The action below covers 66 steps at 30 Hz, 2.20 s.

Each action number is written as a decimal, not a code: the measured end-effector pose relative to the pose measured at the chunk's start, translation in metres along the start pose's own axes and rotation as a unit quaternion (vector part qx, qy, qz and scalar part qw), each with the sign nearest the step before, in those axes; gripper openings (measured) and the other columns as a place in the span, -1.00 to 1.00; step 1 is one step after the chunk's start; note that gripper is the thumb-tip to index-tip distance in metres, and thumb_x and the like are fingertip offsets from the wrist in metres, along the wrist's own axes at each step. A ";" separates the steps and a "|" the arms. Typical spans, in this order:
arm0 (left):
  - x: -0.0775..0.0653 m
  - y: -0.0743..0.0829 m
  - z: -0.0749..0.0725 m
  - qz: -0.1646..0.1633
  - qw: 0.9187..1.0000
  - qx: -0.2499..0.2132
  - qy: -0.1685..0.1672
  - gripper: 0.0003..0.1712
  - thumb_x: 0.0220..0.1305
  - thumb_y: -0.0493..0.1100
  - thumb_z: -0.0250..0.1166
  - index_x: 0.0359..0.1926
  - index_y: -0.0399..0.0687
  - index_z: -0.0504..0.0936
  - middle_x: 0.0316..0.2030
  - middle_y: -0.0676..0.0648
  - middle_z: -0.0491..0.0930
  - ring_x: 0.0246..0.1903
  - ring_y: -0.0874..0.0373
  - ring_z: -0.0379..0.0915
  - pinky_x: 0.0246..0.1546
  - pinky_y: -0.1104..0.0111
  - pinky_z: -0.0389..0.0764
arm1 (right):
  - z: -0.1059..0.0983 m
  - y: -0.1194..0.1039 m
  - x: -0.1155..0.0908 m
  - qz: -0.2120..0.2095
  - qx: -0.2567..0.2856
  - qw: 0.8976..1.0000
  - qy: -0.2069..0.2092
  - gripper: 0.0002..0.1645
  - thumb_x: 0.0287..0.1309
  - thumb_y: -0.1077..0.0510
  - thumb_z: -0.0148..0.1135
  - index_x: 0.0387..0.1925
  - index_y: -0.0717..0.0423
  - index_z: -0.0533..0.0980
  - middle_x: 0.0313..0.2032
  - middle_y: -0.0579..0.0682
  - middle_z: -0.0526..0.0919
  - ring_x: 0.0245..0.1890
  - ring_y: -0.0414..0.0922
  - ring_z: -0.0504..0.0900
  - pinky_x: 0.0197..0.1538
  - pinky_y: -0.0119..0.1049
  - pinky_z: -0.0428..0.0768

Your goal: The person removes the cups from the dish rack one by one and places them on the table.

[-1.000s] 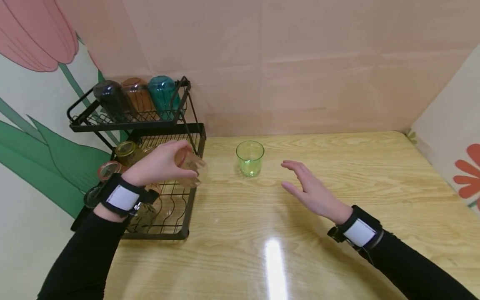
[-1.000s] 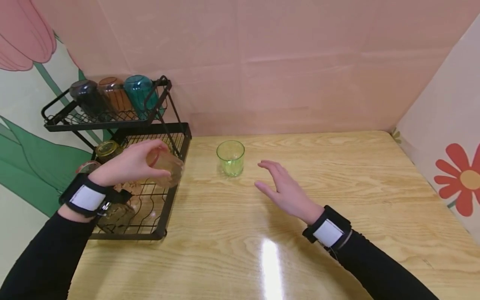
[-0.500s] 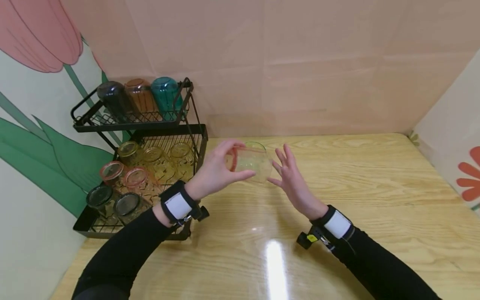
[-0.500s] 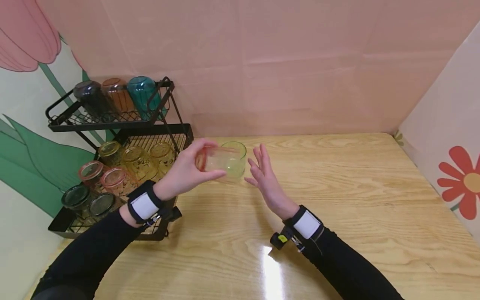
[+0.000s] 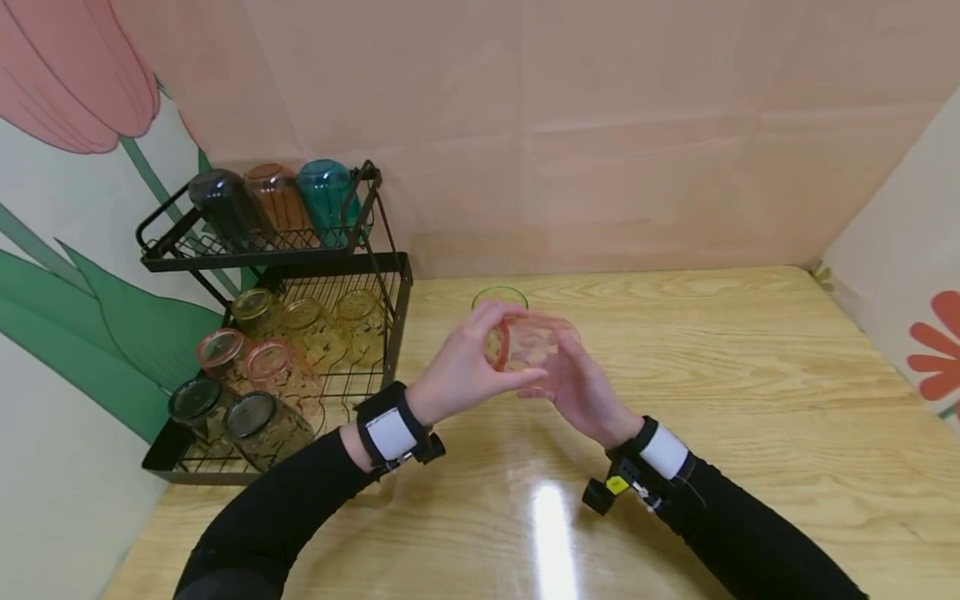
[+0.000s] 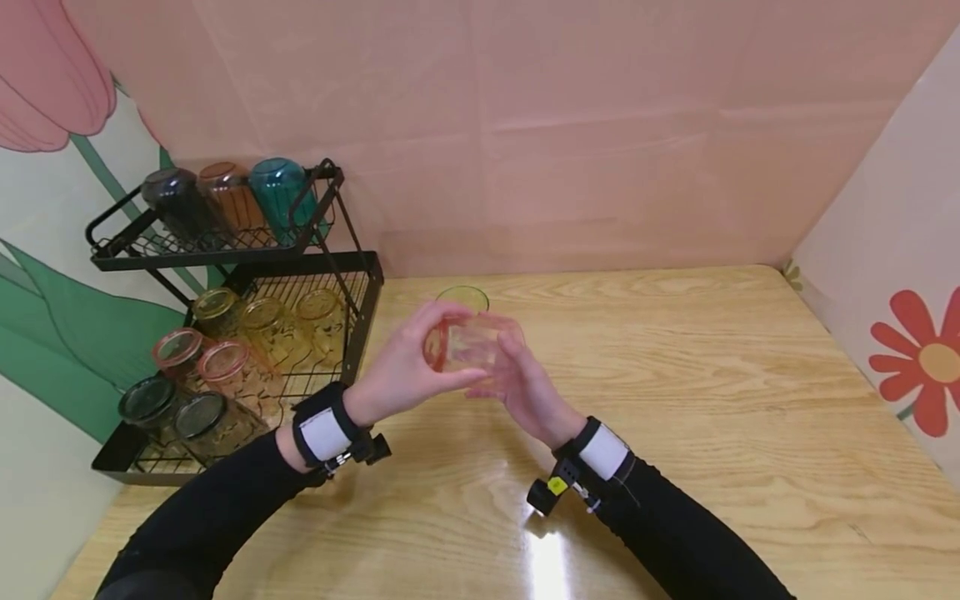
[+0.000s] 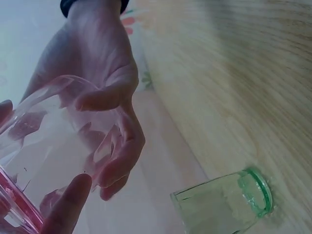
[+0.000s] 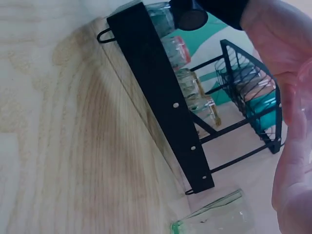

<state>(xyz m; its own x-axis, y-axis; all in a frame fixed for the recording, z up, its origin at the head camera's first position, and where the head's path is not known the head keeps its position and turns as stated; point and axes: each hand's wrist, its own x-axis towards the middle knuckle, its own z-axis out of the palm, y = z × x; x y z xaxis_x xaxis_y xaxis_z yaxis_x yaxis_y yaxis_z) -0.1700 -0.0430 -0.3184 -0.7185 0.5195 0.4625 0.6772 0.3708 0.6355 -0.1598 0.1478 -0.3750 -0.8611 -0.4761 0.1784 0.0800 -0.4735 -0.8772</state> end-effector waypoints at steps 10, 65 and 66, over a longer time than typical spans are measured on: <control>-0.008 -0.007 0.001 -0.007 0.999 0.026 -0.030 -0.17 -0.04 -0.02 0.57 0.22 -0.13 0.41 0.07 -0.05 0.44 -0.20 0.23 0.44 -0.28 0.42 0.56 | -0.008 0.004 0.002 0.007 -0.114 0.993 0.025 -0.33 0.36 -0.18 -0.12 0.36 -0.02 0.04 0.22 0.16 0.35 0.16 0.16 0.41 0.02 0.07 0.46; -0.085 -0.042 -0.098 -0.100 0.943 0.296 -0.110 -0.48 0.21 0.12 0.37 0.09 -0.05 0.56 -0.01 -0.11 0.59 -0.65 0.31 0.27 -0.81 0.39 0.18 | -0.078 -0.042 0.100 0.138 -0.777 0.612 -0.050 -0.03 -0.03 -0.23 0.37 0.34 0.06 0.26 0.13 0.29 0.36 0.09 0.32 0.40 -0.07 0.21 0.50; -0.085 -0.042 -0.097 -0.100 0.944 0.296 -0.111 -0.48 0.21 0.11 0.37 0.09 -0.05 0.56 0.00 -0.11 0.59 -0.65 0.31 0.28 -0.81 0.40 0.18 | -0.078 -0.041 0.101 0.136 -0.780 0.609 -0.048 -0.02 -0.03 -0.23 0.37 0.35 0.07 0.25 0.13 0.30 0.36 0.09 0.32 0.40 -0.08 0.21 0.50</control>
<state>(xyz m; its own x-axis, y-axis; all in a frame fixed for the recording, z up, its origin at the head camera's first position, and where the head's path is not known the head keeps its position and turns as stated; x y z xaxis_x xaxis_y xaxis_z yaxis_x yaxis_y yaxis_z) -0.1530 -0.1779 -0.3245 -0.8343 0.5186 0.1869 0.5496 0.8087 0.2097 -0.2887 0.1769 -0.3557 -0.8827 -0.4573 -0.1084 -0.4266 0.8764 -0.2236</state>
